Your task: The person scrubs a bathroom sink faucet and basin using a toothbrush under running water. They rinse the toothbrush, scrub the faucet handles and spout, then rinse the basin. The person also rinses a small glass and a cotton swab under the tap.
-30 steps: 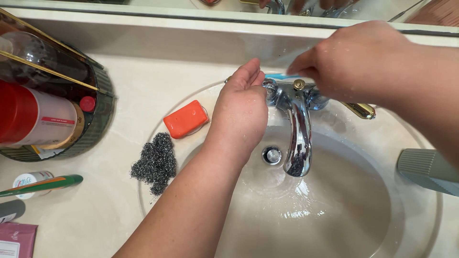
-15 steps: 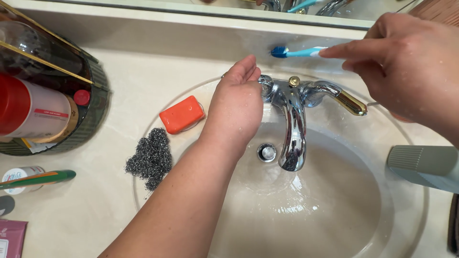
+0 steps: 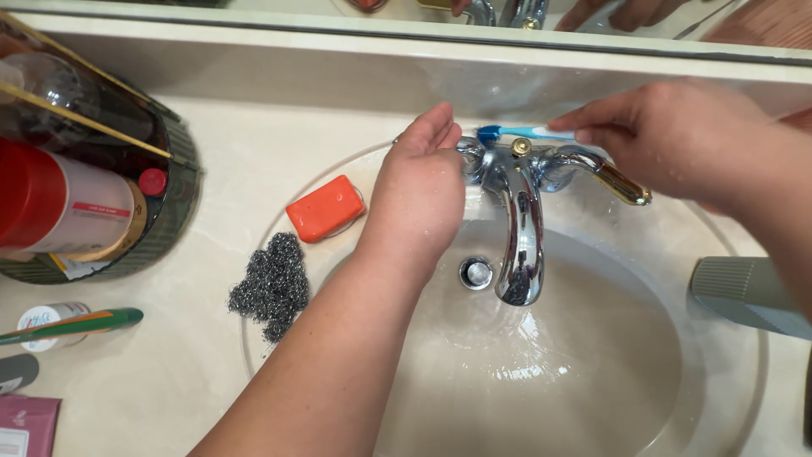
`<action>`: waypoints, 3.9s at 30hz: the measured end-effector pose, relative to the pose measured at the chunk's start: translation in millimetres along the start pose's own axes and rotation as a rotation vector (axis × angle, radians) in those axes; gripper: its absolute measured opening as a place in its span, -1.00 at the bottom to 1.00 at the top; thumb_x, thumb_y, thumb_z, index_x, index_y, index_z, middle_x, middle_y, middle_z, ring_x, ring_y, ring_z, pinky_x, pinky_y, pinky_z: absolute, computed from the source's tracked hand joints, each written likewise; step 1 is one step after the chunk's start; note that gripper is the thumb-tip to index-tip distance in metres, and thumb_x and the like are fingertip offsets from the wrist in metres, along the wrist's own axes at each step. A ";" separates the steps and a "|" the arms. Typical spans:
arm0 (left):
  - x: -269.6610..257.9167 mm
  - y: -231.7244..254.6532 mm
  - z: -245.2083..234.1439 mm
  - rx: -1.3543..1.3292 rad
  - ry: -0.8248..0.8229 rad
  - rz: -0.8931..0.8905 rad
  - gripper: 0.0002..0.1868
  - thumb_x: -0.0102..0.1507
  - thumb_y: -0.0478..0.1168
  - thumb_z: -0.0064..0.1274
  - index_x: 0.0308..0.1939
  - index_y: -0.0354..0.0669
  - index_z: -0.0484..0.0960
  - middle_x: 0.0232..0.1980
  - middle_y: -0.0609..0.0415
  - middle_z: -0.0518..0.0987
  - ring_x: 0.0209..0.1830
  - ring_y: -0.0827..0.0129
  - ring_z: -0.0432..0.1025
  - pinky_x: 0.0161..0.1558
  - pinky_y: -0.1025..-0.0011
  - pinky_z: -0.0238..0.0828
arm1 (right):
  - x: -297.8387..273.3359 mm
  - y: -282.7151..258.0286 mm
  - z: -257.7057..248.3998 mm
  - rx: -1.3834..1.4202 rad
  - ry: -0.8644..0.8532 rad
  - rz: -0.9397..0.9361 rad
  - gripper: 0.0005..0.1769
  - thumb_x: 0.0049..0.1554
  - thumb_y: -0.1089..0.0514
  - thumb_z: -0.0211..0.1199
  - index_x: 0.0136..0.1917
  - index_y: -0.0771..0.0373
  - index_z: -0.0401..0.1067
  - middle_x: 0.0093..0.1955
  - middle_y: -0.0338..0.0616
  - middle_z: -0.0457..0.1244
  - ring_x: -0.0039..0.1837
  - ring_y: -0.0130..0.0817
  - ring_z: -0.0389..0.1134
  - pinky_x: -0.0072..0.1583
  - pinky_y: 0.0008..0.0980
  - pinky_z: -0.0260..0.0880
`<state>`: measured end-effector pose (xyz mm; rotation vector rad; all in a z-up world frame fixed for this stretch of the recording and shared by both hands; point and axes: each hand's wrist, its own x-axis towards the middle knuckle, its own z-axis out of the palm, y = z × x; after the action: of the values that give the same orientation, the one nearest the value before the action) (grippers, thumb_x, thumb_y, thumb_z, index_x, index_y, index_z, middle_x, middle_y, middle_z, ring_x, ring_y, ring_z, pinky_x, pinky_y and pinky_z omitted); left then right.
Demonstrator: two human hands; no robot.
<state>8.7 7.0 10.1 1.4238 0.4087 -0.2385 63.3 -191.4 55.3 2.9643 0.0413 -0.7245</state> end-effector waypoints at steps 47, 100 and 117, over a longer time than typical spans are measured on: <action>-29.4 -99.4 15.7 0.326 -0.191 -0.113 -0.35 0.19 -0.45 -0.24 0.40 -0.14 0.36 0.36 -0.03 0.49 0.32 0.23 0.41 0.29 0.37 0.31 | -41.3 -10.3 15.5 -0.274 0.135 -0.188 -0.63 0.18 0.14 0.06 0.17 -0.13 0.55 -0.04 -0.11 0.45 0.07 -0.10 0.48 0.05 -0.06 0.48; -77.1 -92.6 -22.1 0.201 -0.160 -0.476 -0.53 0.31 -0.11 -0.08 0.27 -0.20 0.46 0.04 -0.03 0.59 -0.05 0.31 0.45 -0.02 0.33 0.44 | -122.2 -55.6 205.1 1.005 0.453 -0.167 -0.78 0.28 0.12 0.15 0.17 0.22 0.34 -0.06 0.01 0.30 -0.20 -0.15 0.33 -0.17 -0.13 0.35; -106.7 -109.1 -77.4 0.216 -0.109 -0.550 -0.58 0.33 -0.15 -0.17 0.23 -0.14 0.50 0.06 0.15 0.58 0.01 0.41 0.49 0.04 0.39 0.45 | -115.4 -120.2 175.6 1.678 -0.084 0.179 -0.48 0.26 0.08 0.07 0.48 -0.14 0.31 -0.22 -0.27 0.19 -0.39 -0.56 0.06 -0.35 -0.46 0.13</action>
<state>-141.8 59.5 -52.0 1.4767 0.6972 -0.8224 -125.5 -88.8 -56.3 4.1717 -1.5305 -1.2448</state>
